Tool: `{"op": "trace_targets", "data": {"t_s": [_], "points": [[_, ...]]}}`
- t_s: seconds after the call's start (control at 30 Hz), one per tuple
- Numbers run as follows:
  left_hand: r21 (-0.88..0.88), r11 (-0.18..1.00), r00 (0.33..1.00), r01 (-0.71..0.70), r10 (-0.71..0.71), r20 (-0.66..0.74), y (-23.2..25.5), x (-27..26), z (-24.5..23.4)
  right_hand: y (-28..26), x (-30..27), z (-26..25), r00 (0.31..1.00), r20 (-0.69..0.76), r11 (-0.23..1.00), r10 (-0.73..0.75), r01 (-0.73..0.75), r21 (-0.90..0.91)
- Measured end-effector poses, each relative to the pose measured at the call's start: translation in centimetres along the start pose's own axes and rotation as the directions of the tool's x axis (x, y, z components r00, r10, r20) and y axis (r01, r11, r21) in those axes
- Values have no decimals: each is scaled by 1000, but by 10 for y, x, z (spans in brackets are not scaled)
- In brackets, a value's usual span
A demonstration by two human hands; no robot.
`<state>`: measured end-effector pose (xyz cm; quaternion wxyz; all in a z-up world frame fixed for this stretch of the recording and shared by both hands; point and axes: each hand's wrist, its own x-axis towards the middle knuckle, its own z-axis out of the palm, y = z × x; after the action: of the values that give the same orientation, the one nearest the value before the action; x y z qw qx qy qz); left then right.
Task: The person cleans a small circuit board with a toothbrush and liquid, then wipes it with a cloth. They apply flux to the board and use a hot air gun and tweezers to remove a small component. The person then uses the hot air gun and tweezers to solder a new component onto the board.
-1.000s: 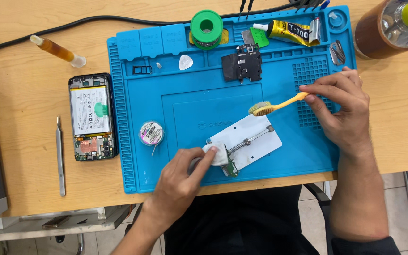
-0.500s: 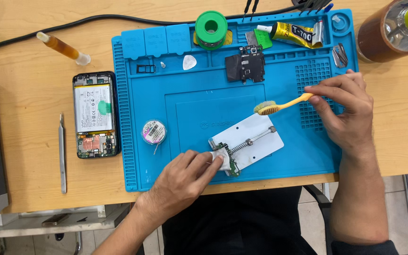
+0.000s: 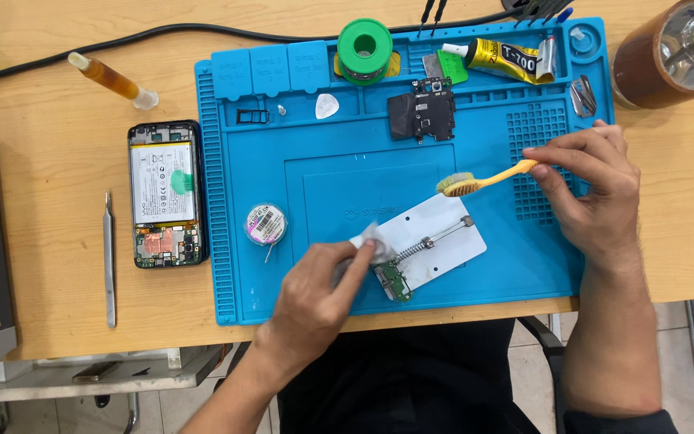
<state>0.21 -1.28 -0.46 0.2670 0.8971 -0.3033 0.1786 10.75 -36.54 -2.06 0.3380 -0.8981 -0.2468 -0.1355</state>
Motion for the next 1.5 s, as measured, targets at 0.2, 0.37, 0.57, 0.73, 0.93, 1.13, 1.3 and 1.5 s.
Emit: {"op": "trace_targets", "data": {"t_s": [0.2,0.37,0.57,0.73,0.93,1.13,1.3,1.5], "points": [[-57,997,964,58,-41,261,17,-2,-4,2,-1,-1,1000,-2,1000,0,0,5],[14,1000,967,27,-30,251,12,1,11,-1,0,0,1000,1,1000,0,0,8],[-27,999,961,41,-32,274,8,-9,-4,-2,-1,-3,1000,-23,1000,13,-13,6],[39,991,969,128,-134,208,-32,14,-54,-9,0,-2,997,-49,998,63,-65,-27],[14,967,967,253,-254,16,-64,44,-38,-13,6,1,997,-55,999,50,-50,-10],[-158,937,949,311,-314,6,0,35,-25,-61,17,5,1000,-11,991,29,-28,131],[-790,549,913,273,-407,33,40,28,-19,-140,25,54,954,296,847,-55,-113,519],[-648,556,522,520,-808,-275,-5,-13,-63,-135,21,66,952,264,889,-154,17,458]]}}
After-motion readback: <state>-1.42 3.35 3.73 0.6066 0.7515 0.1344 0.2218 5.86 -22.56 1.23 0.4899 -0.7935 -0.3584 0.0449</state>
